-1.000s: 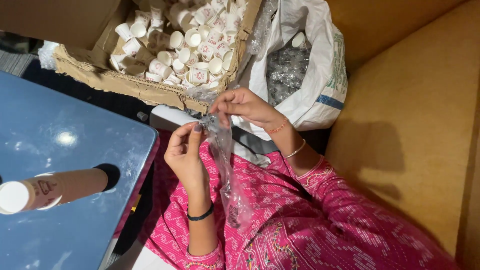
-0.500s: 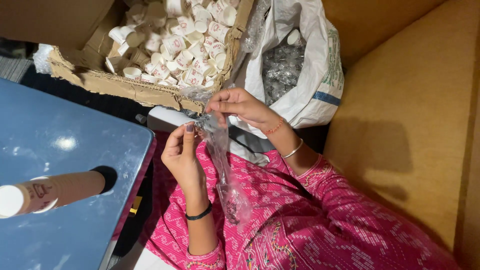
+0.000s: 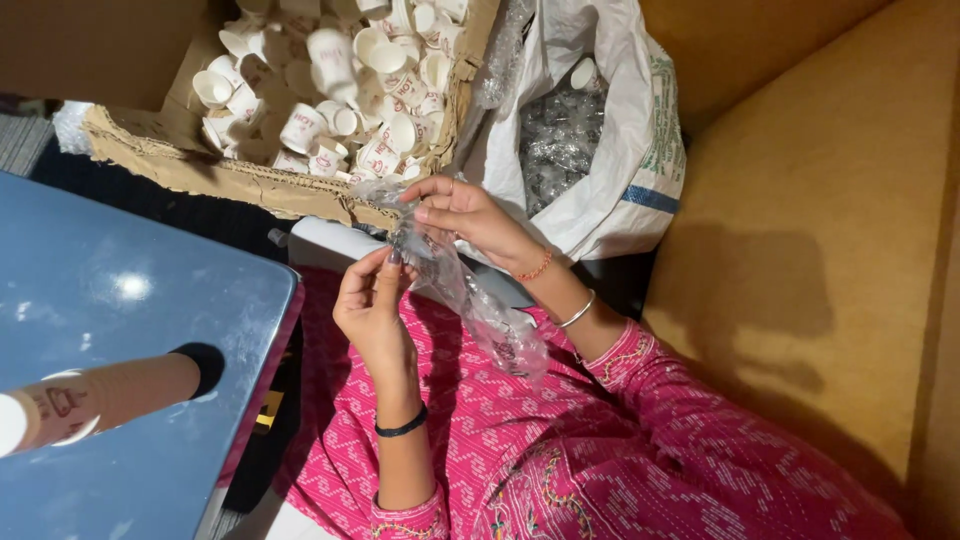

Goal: The recorder is sorting and packing small paper cups into plastic sleeves and cardboard boxes.

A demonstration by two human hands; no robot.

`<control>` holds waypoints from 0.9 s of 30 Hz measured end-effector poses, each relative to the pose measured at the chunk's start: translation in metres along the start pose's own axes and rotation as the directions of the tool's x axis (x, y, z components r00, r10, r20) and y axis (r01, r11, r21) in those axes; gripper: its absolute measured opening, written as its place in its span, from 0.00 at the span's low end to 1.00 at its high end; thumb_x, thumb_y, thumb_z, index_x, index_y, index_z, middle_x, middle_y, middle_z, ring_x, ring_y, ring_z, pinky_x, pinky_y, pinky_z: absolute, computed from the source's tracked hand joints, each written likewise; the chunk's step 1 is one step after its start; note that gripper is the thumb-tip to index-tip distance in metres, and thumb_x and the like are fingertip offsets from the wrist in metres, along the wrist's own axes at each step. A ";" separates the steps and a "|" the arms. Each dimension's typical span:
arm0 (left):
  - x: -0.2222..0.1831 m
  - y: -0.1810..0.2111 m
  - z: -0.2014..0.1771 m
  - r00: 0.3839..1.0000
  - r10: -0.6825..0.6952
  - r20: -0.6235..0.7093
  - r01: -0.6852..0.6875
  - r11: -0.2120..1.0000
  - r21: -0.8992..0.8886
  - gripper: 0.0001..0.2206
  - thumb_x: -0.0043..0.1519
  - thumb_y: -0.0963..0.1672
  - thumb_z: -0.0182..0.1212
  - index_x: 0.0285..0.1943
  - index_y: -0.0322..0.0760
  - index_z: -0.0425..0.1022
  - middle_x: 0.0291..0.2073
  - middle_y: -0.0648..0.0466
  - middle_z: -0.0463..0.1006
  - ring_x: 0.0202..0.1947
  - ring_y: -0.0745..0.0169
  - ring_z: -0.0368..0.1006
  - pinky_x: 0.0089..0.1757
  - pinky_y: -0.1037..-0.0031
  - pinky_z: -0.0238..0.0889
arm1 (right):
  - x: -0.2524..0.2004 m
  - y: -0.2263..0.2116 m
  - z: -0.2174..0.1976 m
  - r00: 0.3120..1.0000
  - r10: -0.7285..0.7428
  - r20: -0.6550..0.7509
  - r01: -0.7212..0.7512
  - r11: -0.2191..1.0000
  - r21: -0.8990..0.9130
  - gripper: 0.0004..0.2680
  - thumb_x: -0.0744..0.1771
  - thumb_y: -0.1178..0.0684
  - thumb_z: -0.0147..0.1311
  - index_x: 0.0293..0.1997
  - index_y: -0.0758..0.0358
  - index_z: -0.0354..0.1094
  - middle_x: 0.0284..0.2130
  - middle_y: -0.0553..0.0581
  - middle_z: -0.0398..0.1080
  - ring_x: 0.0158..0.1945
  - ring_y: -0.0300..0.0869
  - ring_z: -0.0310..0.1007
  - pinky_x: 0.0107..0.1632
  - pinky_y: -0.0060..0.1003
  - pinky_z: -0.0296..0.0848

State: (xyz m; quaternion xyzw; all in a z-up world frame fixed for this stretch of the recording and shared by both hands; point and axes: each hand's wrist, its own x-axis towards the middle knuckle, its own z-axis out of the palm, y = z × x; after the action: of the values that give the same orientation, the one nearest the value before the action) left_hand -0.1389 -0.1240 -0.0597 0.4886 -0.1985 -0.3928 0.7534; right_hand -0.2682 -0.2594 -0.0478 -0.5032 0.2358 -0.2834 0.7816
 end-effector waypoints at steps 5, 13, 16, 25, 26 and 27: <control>0.002 0.005 0.005 0.999 -0.021 -0.027 0.021 1.000 -0.001 0.07 0.66 0.38 0.62 0.50 0.26 0.77 0.41 0.51 0.80 0.39 0.72 0.77 0.43 0.77 0.74 | 0.005 0.018 -0.011 1.000 -0.023 -0.012 0.023 1.000 -0.010 0.09 0.71 0.59 0.54 0.57 0.68 0.67 0.40 0.49 0.73 0.43 0.31 0.72 0.47 0.26 0.72; 0.011 -0.009 0.000 0.999 -0.017 -0.027 0.016 0.999 -0.049 0.07 0.67 0.37 0.62 0.51 0.25 0.76 0.42 0.49 0.82 0.41 0.70 0.77 0.46 0.80 0.71 | 0.007 0.045 -0.030 0.999 0.000 0.048 -0.001 1.000 0.024 0.08 0.70 0.62 0.54 0.54 0.72 0.71 0.45 0.54 0.75 0.45 0.35 0.75 0.50 0.29 0.74; 0.010 0.006 0.000 0.999 -0.009 -0.051 0.005 0.996 -0.084 0.06 0.67 0.37 0.62 0.50 0.26 0.76 0.40 0.50 0.82 0.39 0.71 0.77 0.43 0.79 0.72 | 0.006 0.038 -0.018 0.998 0.035 0.046 -0.036 0.999 0.015 0.09 0.69 0.63 0.54 0.55 0.73 0.71 0.46 0.55 0.75 0.45 0.35 0.76 0.50 0.29 0.74; 0.001 0.091 -0.034 0.874 0.425 -0.236 -0.311 0.861 0.403 0.04 0.71 0.37 0.61 0.49 0.26 0.79 0.44 0.52 0.78 0.45 0.69 0.73 0.49 0.78 0.69 | 0.043 -0.009 0.081 0.937 -0.079 0.340 0.070 0.997 0.037 0.07 0.69 0.65 0.54 0.52 0.74 0.75 0.52 0.58 0.71 0.39 0.36 0.73 0.46 0.29 0.73; -0.003 0.103 -0.039 0.845 0.471 -0.253 -0.331 0.832 0.445 0.04 0.70 0.37 0.61 0.49 0.26 0.79 0.44 0.52 0.77 0.45 0.69 0.73 0.49 0.78 0.69 | 0.049 -0.012 0.098 0.927 -0.097 0.361 0.084 0.995 0.051 0.08 0.70 0.65 0.54 0.52 0.73 0.75 0.53 0.59 0.71 0.39 0.36 0.73 0.46 0.29 0.73; -0.009 0.115 -0.045 0.814 0.515 -0.269 -0.346 0.802 0.487 0.04 0.69 0.37 0.61 0.49 0.26 0.79 0.44 0.53 0.76 0.46 0.68 0.73 0.50 0.78 0.68 | 0.054 -0.014 0.117 0.917 -0.114 0.382 0.096 0.993 0.065 0.08 0.70 0.65 0.53 0.53 0.73 0.75 0.54 0.59 0.71 0.39 0.35 0.72 0.46 0.29 0.73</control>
State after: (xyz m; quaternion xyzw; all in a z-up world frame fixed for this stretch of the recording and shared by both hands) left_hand -0.0674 -0.0664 0.0239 0.6458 -0.2319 -0.0508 0.7257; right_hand -0.1557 -0.2242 0.0057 -0.5431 0.0438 -0.2259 0.8075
